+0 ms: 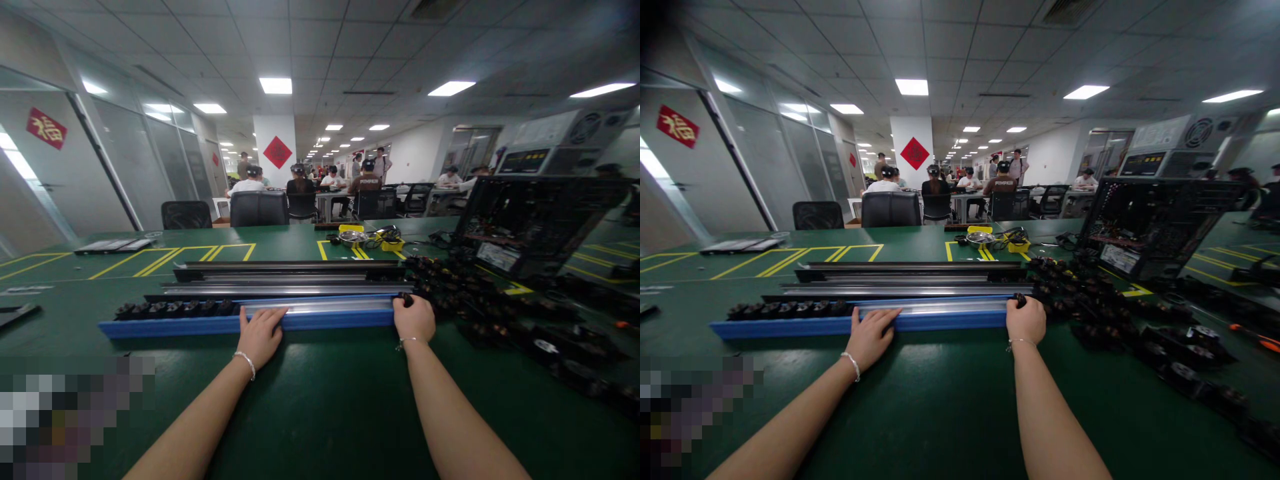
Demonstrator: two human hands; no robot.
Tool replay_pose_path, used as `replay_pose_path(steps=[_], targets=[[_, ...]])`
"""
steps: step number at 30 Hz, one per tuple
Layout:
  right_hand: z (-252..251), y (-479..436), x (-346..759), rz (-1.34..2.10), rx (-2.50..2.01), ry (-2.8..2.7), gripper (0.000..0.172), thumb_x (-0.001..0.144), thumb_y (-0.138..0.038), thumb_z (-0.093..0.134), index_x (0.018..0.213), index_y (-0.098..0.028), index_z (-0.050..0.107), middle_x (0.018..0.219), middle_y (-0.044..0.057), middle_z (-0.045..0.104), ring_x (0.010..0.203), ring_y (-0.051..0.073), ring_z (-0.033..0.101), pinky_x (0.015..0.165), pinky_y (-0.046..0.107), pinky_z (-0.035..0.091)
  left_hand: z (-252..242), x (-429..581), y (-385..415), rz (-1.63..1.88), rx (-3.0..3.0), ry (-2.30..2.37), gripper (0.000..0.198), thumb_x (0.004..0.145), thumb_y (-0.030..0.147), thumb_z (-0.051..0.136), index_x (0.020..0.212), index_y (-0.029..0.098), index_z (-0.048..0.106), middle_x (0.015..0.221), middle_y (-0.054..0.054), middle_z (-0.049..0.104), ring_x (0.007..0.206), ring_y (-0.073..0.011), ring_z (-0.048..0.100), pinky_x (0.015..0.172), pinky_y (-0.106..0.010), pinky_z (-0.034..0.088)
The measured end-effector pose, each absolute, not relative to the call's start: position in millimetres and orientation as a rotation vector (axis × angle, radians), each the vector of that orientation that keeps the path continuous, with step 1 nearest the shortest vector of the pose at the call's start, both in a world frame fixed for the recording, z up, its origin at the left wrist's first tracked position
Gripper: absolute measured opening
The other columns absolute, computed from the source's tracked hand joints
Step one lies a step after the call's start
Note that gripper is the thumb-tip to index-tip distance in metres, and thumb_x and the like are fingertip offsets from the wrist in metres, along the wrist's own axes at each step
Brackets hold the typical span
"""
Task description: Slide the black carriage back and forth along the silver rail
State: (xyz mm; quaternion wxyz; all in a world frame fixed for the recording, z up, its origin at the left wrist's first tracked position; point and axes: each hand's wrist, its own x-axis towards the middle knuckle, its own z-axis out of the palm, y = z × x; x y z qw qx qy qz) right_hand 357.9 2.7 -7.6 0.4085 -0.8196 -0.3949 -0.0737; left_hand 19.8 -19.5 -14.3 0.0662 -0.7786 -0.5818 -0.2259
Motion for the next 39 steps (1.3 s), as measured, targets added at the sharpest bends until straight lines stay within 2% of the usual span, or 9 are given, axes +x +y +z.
replay_pose_path(steps=[13,39], targets=[[-3.3,-0.8,362.1,-0.086,-2.087,-0.948,0.037,0.075,-0.035,0.041,0.098,-0.015,0.063,0.101,0.013,0.058,0.088,0.025,0.055,0.069,0.034,0.043,-13.9,19.4,-19.6,-0.68,-2.348,-1.749,0.047,0.079,0.021,0.042,0.124,0.036,0.048,0.114,0.0,0.062,0.108,-0.0211,0.051,0.104,-0.063,-0.002],[-16.8,7.1,393.0,-0.232,-2.004,-0.869,0.035,0.071,-0.03,0.045,0.094,-0.012,0.065,0.091,0.013,0.059,0.084,0.024,0.053,0.07,0.033,0.042,-14.5,18.5,-19.8,-0.701,-2.356,-1.742,0.047,0.079,0.02,0.042,0.122,0.035,0.049,0.114,0.0,0.062,0.109,-0.0205,0.051,0.104,-0.062,-0.002]])
